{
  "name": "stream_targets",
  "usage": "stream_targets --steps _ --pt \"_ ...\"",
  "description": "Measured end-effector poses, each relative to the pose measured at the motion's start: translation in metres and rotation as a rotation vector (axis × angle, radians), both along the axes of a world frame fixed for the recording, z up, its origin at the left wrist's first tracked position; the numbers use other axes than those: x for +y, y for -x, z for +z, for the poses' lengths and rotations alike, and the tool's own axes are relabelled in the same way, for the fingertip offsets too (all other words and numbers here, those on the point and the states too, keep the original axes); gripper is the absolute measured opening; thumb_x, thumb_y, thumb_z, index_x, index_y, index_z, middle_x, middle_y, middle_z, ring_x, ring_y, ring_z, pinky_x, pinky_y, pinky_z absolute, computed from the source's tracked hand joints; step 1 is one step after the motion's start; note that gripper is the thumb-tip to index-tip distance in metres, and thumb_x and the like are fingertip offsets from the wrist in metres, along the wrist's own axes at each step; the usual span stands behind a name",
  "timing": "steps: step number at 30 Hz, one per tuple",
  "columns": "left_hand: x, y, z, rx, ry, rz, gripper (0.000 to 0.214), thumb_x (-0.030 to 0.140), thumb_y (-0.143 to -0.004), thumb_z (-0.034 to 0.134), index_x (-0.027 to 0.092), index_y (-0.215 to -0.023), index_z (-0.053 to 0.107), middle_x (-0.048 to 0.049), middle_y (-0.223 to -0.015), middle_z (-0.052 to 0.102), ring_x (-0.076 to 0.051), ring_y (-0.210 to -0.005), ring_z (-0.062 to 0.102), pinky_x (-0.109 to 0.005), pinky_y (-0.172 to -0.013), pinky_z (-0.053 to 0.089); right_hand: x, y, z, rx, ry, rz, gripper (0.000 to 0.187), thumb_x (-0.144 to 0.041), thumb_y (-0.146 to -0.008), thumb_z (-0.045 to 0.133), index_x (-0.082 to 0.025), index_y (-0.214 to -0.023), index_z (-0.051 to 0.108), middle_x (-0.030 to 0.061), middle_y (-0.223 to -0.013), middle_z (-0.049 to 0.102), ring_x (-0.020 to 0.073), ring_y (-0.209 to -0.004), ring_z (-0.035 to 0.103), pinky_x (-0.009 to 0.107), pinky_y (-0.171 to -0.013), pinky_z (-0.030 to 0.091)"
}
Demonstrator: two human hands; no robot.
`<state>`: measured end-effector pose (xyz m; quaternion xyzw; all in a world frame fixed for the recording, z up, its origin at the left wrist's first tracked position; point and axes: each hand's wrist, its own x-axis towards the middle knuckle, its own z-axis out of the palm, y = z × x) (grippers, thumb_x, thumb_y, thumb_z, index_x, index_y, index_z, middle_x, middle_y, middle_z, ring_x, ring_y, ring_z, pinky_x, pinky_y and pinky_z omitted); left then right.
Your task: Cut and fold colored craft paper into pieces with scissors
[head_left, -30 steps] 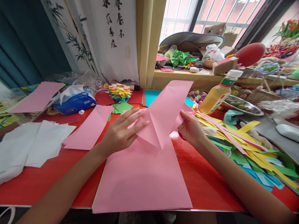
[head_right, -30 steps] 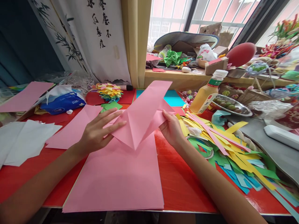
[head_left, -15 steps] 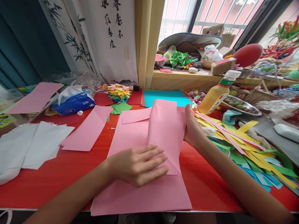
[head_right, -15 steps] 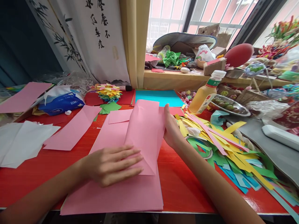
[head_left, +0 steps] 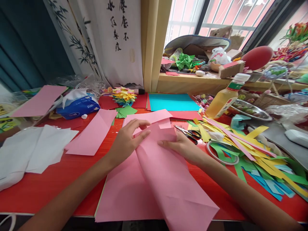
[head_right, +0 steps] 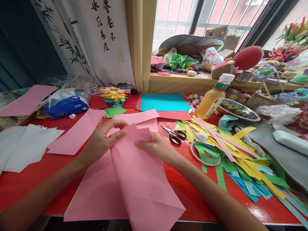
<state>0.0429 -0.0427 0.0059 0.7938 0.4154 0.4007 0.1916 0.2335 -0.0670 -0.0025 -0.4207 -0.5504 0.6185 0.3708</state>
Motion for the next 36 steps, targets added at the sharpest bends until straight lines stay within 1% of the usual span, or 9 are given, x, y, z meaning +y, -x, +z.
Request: stream_targets --steps 4,7,11,16,20,24,28,32,36 --pt "-0.003 0.000 0.002 -0.013 0.158 -0.046 0.015 0.034 -0.082 0.050 0.021 -0.086 0.058 0.0006 -0.090 0.061 -0.014 -0.087 0.055 -0.024 -0.075 0.043 -0.005 0.006 0.002 0.032 0.029 -0.003 0.027 -0.038 -0.076 0.060 -0.019 -0.094 0.062 0.0018 -0.078 0.064 0.0140 -0.069 0.061 0.025 -0.059 0.047" --pt "-0.004 -0.003 0.001 -0.056 0.139 -0.014 0.014 0.034 -0.082 0.050 0.022 -0.084 0.057 0.0012 -0.087 0.060 -0.014 -0.085 0.055 -0.024 -0.071 0.041 -0.006 0.008 0.002 0.029 0.038 -0.146 0.028 -0.046 -0.078 0.053 -0.020 -0.087 0.060 -0.0007 -0.071 0.060 0.0123 -0.062 0.057 0.022 -0.054 0.045" --pt "-0.002 -0.001 0.002 -0.118 0.111 -0.017 0.015 0.032 -0.084 0.048 0.020 -0.080 0.057 0.0005 -0.086 0.060 -0.013 -0.084 0.054 -0.025 -0.076 0.040 -0.007 0.010 -0.003 -0.027 -0.071 -0.317 0.027 -0.046 -0.082 0.046 -0.021 -0.082 0.056 -0.0021 -0.073 0.055 0.0111 -0.062 0.052 0.021 -0.052 0.040" --pt "-0.007 -0.006 0.001 -0.089 0.082 -0.123 0.011 0.027 -0.083 0.051 0.021 -0.079 0.059 -0.0003 -0.095 0.059 -0.013 -0.092 0.053 -0.024 -0.080 0.041 -0.010 0.017 -0.011 -0.116 -0.246 -0.229 0.025 -0.039 -0.087 0.039 -0.020 -0.085 0.054 -0.0010 -0.074 0.053 0.0121 -0.066 0.048 0.023 -0.058 0.039" --pt "-0.016 -0.017 -0.002 -0.065 0.069 -0.111 0.010 0.022 -0.083 0.050 0.020 -0.077 0.058 0.0006 -0.090 0.059 -0.011 -0.088 0.054 -0.023 -0.078 0.041 -0.013 0.021 -0.011 -0.110 -0.326 -0.185 0.023 -0.032 -0.090 0.035 -0.021 -0.095 0.055 0.0001 -0.079 0.055 0.0125 -0.072 0.049 0.024 -0.065 0.040" --pt "-0.020 -0.022 -0.001 -0.065 0.053 -0.070 0.010 0.022 -0.083 0.051 0.019 -0.075 0.058 0.0001 -0.087 0.056 -0.011 -0.084 0.053 -0.023 -0.076 0.041 -0.016 0.021 -0.009 -0.029 -0.227 -0.183 0.021 -0.035 -0.088 0.039 -0.021 -0.087 0.056 -0.0010 -0.077 0.054 0.0118 -0.072 0.050 0.022 -0.063 0.041" --pt "-0.020 -0.022 0.000 -0.059 0.054 -0.029 0.009 0.022 -0.082 0.052 0.019 -0.075 0.058 0.0001 -0.086 0.053 -0.011 -0.082 0.051 -0.024 -0.074 0.040 -0.018 0.021 -0.007 -0.018 -0.055 -0.239 0.045 -0.054 -0.086 0.031 -0.019 -0.071 0.054 -0.0004 -0.065 0.051 0.0122 -0.062 0.049 0.022 -0.056 0.041" --pt "-0.020 -0.022 0.001 -0.049 0.068 -0.004 0.009 0.023 -0.082 0.052 0.020 -0.075 0.058 0.0008 -0.086 0.053 -0.011 -0.084 0.050 -0.025 -0.076 0.040 -0.021 0.021 -0.006 -0.003 -0.026 -0.143 0.056 -0.060 -0.085 0.023 -0.018 -0.082 0.060 0.0015 -0.067 0.056 0.0126 -0.059 0.052 0.023 -0.055 0.042" --pt "-0.022 -0.023 0.002 -0.029 0.066 0.004 0.012 0.024 -0.082 0.052 0.019 -0.072 0.055 0.0016 -0.082 0.055 -0.012 -0.083 0.049 -0.026 -0.076 0.039 -0.022 0.022 -0.010 -0.074 -0.037 -0.143 0.061 -0.064 -0.082 0.023 -0.017 -0.091 0.061 0.0016 -0.064 0.057 0.0120 -0.055 0.051 0.022 -0.049 0.039"
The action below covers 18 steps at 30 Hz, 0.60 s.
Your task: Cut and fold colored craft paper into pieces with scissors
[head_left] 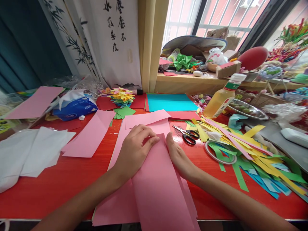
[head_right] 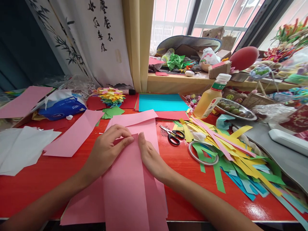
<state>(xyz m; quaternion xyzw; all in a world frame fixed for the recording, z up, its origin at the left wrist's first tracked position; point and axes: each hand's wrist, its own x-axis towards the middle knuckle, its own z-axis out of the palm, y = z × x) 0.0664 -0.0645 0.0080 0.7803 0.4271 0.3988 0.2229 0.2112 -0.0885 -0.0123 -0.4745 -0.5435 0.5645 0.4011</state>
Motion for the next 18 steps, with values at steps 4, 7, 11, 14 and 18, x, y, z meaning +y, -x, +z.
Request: stream_targets --steps 4,7,11,14,18 --pt "-0.001 -0.001 0.001 0.016 0.004 0.006 0.015 0.025 -0.083 0.050 0.019 -0.070 0.053 0.0028 -0.076 0.055 -0.012 -0.078 0.049 -0.026 -0.073 0.038 0.000 0.000 -0.005 0.060 0.071 0.010 0.068 -0.067 -0.079 0.020 -0.016 -0.099 0.061 0.0034 -0.068 0.061 0.0142 -0.060 0.057 0.023 -0.052 0.042" --pt "-0.002 -0.002 0.002 0.010 0.006 0.014 0.015 0.025 -0.083 0.050 0.019 -0.069 0.053 0.0027 -0.076 0.055 -0.012 -0.078 0.049 -0.027 -0.073 0.038 0.000 -0.001 -0.007 0.130 0.124 0.023 0.073 -0.069 -0.078 0.016 -0.016 -0.102 0.061 0.0046 -0.071 0.064 0.0153 -0.065 0.060 0.024 -0.057 0.045" --pt "-0.003 -0.003 0.003 0.001 0.012 0.013 0.016 0.026 -0.083 0.049 0.019 -0.069 0.052 0.0017 -0.076 0.055 -0.013 -0.078 0.049 -0.028 -0.073 0.038 0.000 -0.002 -0.009 0.142 0.142 0.029 0.073 -0.069 -0.078 0.017 -0.015 -0.103 0.060 0.0053 -0.072 0.064 0.0155 -0.065 0.061 0.024 -0.056 0.045" --pt "-0.003 -0.002 0.004 0.001 0.012 0.009 0.016 0.027 -0.083 0.048 0.019 -0.070 0.052 0.0012 -0.077 0.056 -0.014 -0.079 0.049 -0.028 -0.073 0.038 0.000 -0.003 -0.010 0.141 0.152 0.049 0.072 -0.069 -0.078 0.017 -0.016 -0.102 0.060 0.0055 -0.070 0.064 0.0153 -0.063 0.060 0.023 -0.051 0.044" --pt "-0.004 -0.002 0.004 0.015 -0.002 -0.001 0.016 0.028 -0.084 0.048 0.020 -0.070 0.052 0.0012 -0.076 0.057 -0.014 -0.077 0.050 -0.028 -0.071 0.039 0.001 -0.003 -0.013 0.128 0.153 0.046 0.072 -0.069 -0.078 0.018 -0.016 -0.100 0.060 0.0053 -0.068 0.063 0.0152 -0.061 0.060 0.023 -0.050 0.044"
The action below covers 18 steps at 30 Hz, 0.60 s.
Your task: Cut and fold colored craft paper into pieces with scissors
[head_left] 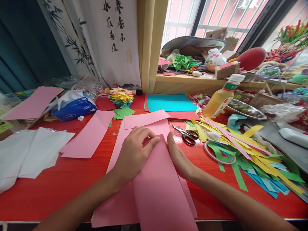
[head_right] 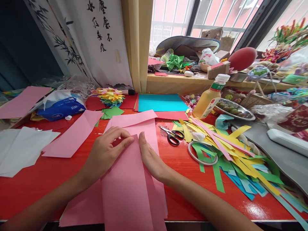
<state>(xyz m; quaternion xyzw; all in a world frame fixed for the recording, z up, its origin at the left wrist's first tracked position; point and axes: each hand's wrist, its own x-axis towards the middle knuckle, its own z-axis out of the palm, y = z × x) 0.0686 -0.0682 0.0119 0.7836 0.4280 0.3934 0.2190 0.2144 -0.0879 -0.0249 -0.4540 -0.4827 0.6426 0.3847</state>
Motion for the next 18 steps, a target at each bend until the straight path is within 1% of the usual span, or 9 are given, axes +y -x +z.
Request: stream_targets --steps 6,10,13,16,18 --pt "-0.002 0.000 0.001 0.015 -0.013 -0.010 0.015 0.027 -0.084 0.047 0.020 -0.071 0.052 0.0015 -0.075 0.056 -0.013 -0.076 0.050 -0.027 -0.069 0.039 -0.001 0.001 0.006 0.002 -0.013 -0.005 0.066 -0.067 -0.080 0.022 -0.016 -0.099 0.060 0.0044 -0.069 0.063 0.0148 -0.064 0.060 0.025 -0.057 0.046" --pt "-0.003 0.000 0.001 0.001 -0.009 -0.001 0.015 0.027 -0.084 0.048 0.019 -0.072 0.052 0.0016 -0.075 0.055 -0.012 -0.075 0.050 -0.026 -0.068 0.039 -0.002 0.002 0.011 -0.007 -0.037 0.007 0.064 -0.066 -0.080 0.024 -0.016 -0.098 0.061 0.0046 -0.070 0.063 0.0156 -0.066 0.060 0.025 -0.056 0.046" --pt "-0.004 -0.001 0.000 -0.001 -0.016 0.002 0.013 0.027 -0.083 0.049 0.019 -0.072 0.051 0.0017 -0.075 0.055 -0.012 -0.074 0.050 -0.026 -0.068 0.039 -0.003 0.002 0.011 -0.001 -0.029 0.009 0.065 -0.066 -0.080 0.024 -0.016 -0.098 0.061 0.0054 -0.072 0.064 0.0165 -0.069 0.061 0.025 -0.057 0.047" --pt "-0.005 -0.001 -0.001 -0.009 -0.015 0.017 0.011 0.026 -0.082 0.051 0.020 -0.073 0.051 0.0018 -0.076 0.056 -0.012 -0.074 0.050 -0.026 -0.067 0.040 -0.003 0.002 0.010 0.042 -0.011 0.011 0.065 -0.065 -0.082 0.022 -0.015 -0.100 0.062 0.0066 -0.075 0.064 0.0172 -0.073 0.062 0.027 -0.062 0.048" --pt "-0.005 -0.001 -0.001 -0.024 -0.012 0.027 0.010 0.026 -0.081 0.052 0.020 -0.073 0.051 0.0020 -0.076 0.056 -0.012 -0.074 0.051 -0.026 -0.066 0.040 -0.003 0.001 0.010 0.078 -0.014 0.038 0.066 -0.064 -0.082 0.021 -0.015 -0.101 0.062 0.0072 -0.078 0.065 0.0175 -0.077 0.062 0.028 -0.066 0.048"
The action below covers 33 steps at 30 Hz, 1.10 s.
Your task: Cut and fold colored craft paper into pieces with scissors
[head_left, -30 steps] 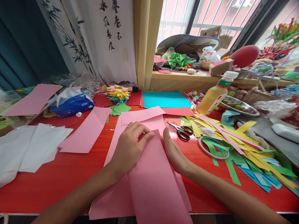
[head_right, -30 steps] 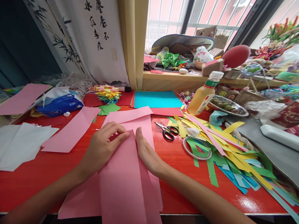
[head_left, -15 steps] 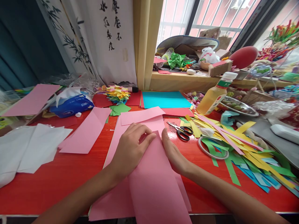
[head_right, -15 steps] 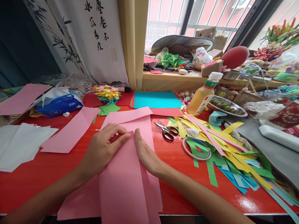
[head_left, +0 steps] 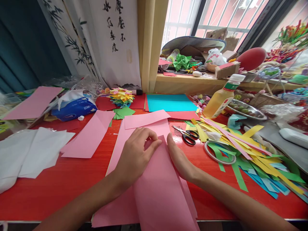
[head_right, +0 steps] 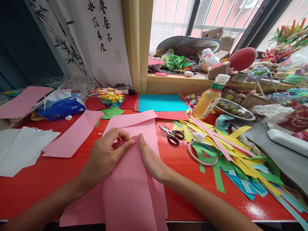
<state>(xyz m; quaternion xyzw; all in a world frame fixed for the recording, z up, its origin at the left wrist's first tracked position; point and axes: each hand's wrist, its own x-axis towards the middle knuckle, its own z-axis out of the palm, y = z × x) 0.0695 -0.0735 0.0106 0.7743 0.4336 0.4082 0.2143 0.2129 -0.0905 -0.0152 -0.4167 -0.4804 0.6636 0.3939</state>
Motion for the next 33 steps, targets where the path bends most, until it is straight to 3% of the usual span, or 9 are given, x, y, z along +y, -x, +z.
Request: stream_targets --steps 7,18,25,30,33 --pt "0.000 0.001 0.001 -0.039 0.021 0.015 0.011 0.028 -0.081 0.052 0.020 -0.072 0.052 0.0023 -0.074 0.058 -0.012 -0.071 0.052 -0.025 -0.064 0.041 -0.001 0.000 0.007 0.011 -0.029 0.094 0.066 -0.062 -0.084 0.019 -0.015 -0.104 0.061 0.0081 -0.084 0.065 0.0181 -0.083 0.061 0.029 -0.073 0.048" --pt "-0.002 0.001 0.001 -0.065 0.059 0.024 0.011 0.028 -0.081 0.052 0.021 -0.073 0.052 0.0023 -0.075 0.058 -0.011 -0.070 0.053 -0.025 -0.064 0.043 -0.003 0.000 0.008 -0.029 -0.058 0.079 0.064 -0.061 -0.084 0.019 -0.016 -0.106 0.059 0.0069 -0.085 0.064 0.0178 -0.085 0.060 0.029 -0.076 0.047" --pt "-0.004 0.001 0.000 -0.096 0.081 0.030 0.009 0.028 -0.080 0.053 0.021 -0.074 0.052 0.0016 -0.076 0.059 -0.012 -0.070 0.054 -0.025 -0.064 0.044 -0.002 0.001 0.010 -0.064 -0.115 0.081 0.059 -0.060 -0.085 0.023 -0.017 -0.095 0.063 0.0040 -0.075 0.063 0.0166 -0.074 0.060 0.027 -0.066 0.046" --pt "-0.004 0.002 0.001 -0.145 0.125 0.037 0.009 0.027 -0.080 0.053 0.021 -0.074 0.053 0.0035 -0.074 0.057 -0.010 -0.069 0.053 -0.023 -0.062 0.043 -0.002 0.003 0.015 -0.156 -0.144 0.098 0.046 -0.055 -0.084 0.035 -0.017 -0.080 0.061 0.0000 -0.066 0.057 0.0130 -0.063 0.054 0.025 -0.059 0.043" --pt "-0.004 0.002 0.001 -0.164 0.141 0.046 0.008 0.025 -0.080 0.053 0.022 -0.073 0.053 0.0042 -0.073 0.056 -0.009 -0.068 0.053 -0.022 -0.062 0.042 -0.002 0.004 0.016 -0.165 -0.140 0.106 0.041 -0.054 -0.082 0.041 -0.017 -0.081 0.060 -0.0001 -0.071 0.057 0.0117 -0.064 0.053 0.022 -0.055 0.041"
